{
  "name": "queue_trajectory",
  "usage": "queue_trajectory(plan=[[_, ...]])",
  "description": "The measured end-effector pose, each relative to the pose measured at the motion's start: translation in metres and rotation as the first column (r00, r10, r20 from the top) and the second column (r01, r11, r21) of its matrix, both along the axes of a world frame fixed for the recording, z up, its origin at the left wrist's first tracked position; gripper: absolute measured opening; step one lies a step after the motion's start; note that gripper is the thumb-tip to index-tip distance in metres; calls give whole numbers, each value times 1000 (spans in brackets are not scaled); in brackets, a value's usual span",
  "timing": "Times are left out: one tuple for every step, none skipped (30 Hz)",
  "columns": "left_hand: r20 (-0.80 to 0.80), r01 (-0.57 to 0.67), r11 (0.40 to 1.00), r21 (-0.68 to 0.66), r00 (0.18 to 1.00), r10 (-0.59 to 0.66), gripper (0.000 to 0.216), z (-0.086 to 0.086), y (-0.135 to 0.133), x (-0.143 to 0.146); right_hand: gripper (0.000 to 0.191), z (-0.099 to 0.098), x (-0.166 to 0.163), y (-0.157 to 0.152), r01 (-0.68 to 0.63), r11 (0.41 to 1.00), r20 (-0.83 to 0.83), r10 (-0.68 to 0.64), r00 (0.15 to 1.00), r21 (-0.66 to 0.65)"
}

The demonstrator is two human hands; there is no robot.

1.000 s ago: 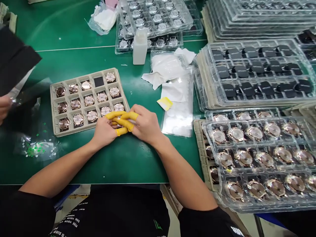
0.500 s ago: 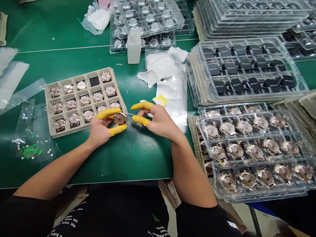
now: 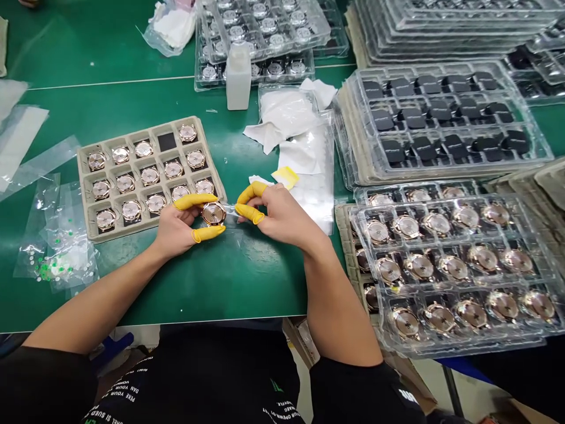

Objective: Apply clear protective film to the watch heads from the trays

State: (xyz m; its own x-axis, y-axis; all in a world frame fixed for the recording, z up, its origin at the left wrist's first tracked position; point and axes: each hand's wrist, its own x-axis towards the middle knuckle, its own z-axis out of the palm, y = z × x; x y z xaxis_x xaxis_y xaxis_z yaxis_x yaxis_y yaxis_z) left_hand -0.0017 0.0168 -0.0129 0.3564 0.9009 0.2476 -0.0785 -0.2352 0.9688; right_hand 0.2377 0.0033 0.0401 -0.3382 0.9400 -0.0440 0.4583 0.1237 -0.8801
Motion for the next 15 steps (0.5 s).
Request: queue_trajectory(plan=[[-2, 2, 1000, -18, 1000, -2, 56, 1, 0, 0, 9, 0, 0, 0, -5, 1000, 25, 4, 1000, 14], [-5, 2, 999, -36, 1000, -3, 56, 1, 0, 0, 9, -1, 0, 0, -2, 999, 59, 0, 998, 32], [-9, 1, 999, -52, 1000, -1, 56, 2, 0, 0, 9, -2, 0, -1, 7, 998, 105, -13, 994, 55], [-12, -2, 998, -67, 1000, 1, 56, 3, -1, 1, 10, -4, 0, -1, 18, 996, 158, -31, 987, 85], [-15, -5, 997, -80, 1000, 4, 56, 3, -1, 1, 11, -5, 1, -1, 25, 993, 208, -48, 977, 116], [-17, -8, 996, -92, 1000, 7, 56, 4, -1, 1, 10, -7, 1, -2, 22, 990, 248, -57, 967, 142], [-20, -11, 994, -105, 1000, 9, 56, 4, -2, 1, 10, -9, 1, -2, 11, 987, 272, -54, 961, 159], [-27, -12, 993, -119, 1000, 9, 56, 5, -2, 2, 9, -11, 1, -2, -4, 986, 280, -44, 959, 168], [-37, -15, 991, -133, 999, 10, 56, 5, -3, 2, 7, -13, 1, -1, -14, 985, 278, -36, 960, 174], [-46, -19, 989, -145, 999, 13, 55, 5, -3, 2, 6, -14, 1, -1, -16, 983, 273, -35, 961, 181], [-55, -23, 988, -155, 998, 14, 55, 5, -3, 2, 5, -16, 1, -1, -15, 982, 272, -37, 962, 186], [-61, -26, 986, -165, 998, 16, 55, 5, -3, 2, 5, -17, 1, 0, -12, 982, 276, -42, 960, 190], [-63, -27, 984, -174, 998, 16, 56, 6, -4, 2, 4, -16, 1, 0, -11, 981, 281, -45, 959, 194], [-60, -24, 982, -188, 998, 13, 57, 5, -3, 3, 4, -15, 2, -1, -12, 979, 287, -48, 957, 203], [-55, -19, 979, -204, 998, 8, 58, 5, -3, 3, 3, -12, 3, -1, -16, 976, 288, -48, 956, 217]])
